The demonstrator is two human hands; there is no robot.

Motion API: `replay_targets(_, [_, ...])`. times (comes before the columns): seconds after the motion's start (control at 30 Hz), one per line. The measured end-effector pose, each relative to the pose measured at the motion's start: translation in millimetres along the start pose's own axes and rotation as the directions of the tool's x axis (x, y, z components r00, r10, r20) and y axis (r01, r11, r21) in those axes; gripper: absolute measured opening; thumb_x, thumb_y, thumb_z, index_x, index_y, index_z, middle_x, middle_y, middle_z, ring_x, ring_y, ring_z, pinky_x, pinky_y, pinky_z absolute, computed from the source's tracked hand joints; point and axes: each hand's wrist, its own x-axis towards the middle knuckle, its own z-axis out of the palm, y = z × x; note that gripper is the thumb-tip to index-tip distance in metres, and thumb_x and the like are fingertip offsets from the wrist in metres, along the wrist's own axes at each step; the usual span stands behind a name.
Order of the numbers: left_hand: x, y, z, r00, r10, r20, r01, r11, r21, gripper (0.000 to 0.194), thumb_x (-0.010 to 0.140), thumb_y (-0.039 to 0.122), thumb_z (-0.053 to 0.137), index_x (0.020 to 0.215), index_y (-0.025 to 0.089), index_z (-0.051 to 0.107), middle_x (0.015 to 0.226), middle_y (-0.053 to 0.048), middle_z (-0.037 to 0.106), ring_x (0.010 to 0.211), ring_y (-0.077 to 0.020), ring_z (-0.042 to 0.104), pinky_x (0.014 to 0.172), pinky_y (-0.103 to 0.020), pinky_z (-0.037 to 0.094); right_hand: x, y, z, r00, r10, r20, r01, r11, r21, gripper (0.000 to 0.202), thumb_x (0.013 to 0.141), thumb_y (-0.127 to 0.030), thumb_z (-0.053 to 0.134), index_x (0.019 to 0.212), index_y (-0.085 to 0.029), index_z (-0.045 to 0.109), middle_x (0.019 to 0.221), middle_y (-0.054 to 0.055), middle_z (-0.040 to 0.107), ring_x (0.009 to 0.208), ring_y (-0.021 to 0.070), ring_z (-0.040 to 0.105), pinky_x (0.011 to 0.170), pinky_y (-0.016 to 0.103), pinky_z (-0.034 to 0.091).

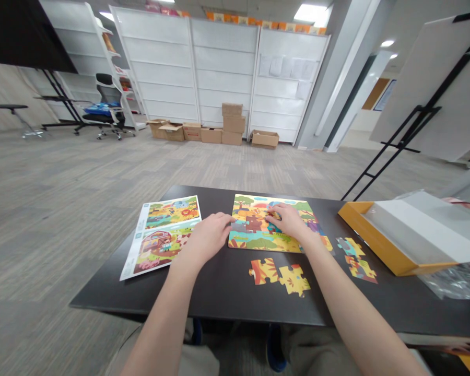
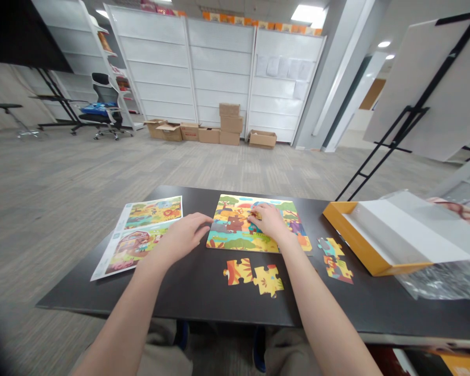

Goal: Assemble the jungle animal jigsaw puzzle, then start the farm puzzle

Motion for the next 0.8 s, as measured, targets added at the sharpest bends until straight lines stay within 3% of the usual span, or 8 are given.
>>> replay_targets(0.23, [-10.9,-44.5,-12.0,0.965,-0.263,0.018,0.261,0.961,0.091,0.033,0.095,0.03,0.048,0.118,0.019,0.069,0.123,-0.009,0.073,0.116,-0.0263,0.065,0.101,-0.036,0.048,-1.2,-3.6,-3.4,0.999,0.019,0.045,-0.017,0.999,-0.036,0.024,0.091,-0.04,0.065,0.104,-0.022,0.075,0.118,0.01,0.071,0.111,0.0291,0.063,0.099,0.042,0.046])
replay_targets(0.37, [-15.7,-44.3,-15.6,0.963,-0.249,0.1,0.242,0.967,0.077,0.046,0.09,0.048,0.056,0.122,0.018,0.068,0.126,-0.011,0.072,0.117,-0.0307,0.065,0.101,-0.039,0.049,-4.0,-8.7,-9.5,0.999,0.015,0.05,-0.014,1.0,-0.024,0.026,0.092,-0.04,0.064,0.107,-0.021,0.074,0.119,0.012,0.071,0.112,0.0302,0.063,0.099,0.044,0.046])
replay_targets(0.5, [-17.9,-38.2,-13.2,0.963,-0.219,0.155,0.21,0.975,0.073,0.069,0.074,0.055,0.072,0.131,0.018,0.062,0.129,-0.012,0.07,0.118,-0.0332,0.064,0.101,-0.039,0.048,-8.7,-18.5,-21.3,0.998,-0.03,-0.061,0.034,0.997,0.063,0.025,0.092,-0.037,0.062,0.108,-0.02,0.073,0.115,0.012,0.072,0.109,0.0288,0.065,0.099,0.044,0.047])
replay_targets(0.67, [-18.3,-39.0,-5.7,0.971,-0.172,0.168,0.167,0.985,0.045,0.066,0.074,0.045,0.073,0.132,0.017,0.06,0.127,-0.013,0.07,0.117,-0.0311,0.065,0.101,-0.036,0.048,-23.5,-27.4,-63.7,0.971,-0.001,-0.237,0.031,0.992,0.123,0.024,0.09,-0.04,0.062,0.1,-0.022,0.075,0.114,0.011,0.072,0.107,0.0282,0.066,0.099,0.045,0.047])
replay_targets(0.8, [-18.3,-40.8,-2.4,0.977,-0.129,0.171,0.135,0.991,-0.023,0.067,0.072,0.038,0.072,0.135,0.018,0.057,0.129,-0.012,0.068,0.115,-0.0298,0.066,0.099,-0.036,0.05,-42.4,-25.8,-111.9,0.92,0.186,-0.346,-0.136,0.977,0.166,0.031,0.087,-0.044,0.062,0.101,-0.019,0.075,0.111,0.011,0.073,0.104,0.0277,0.067,0.095,0.043,0.05])
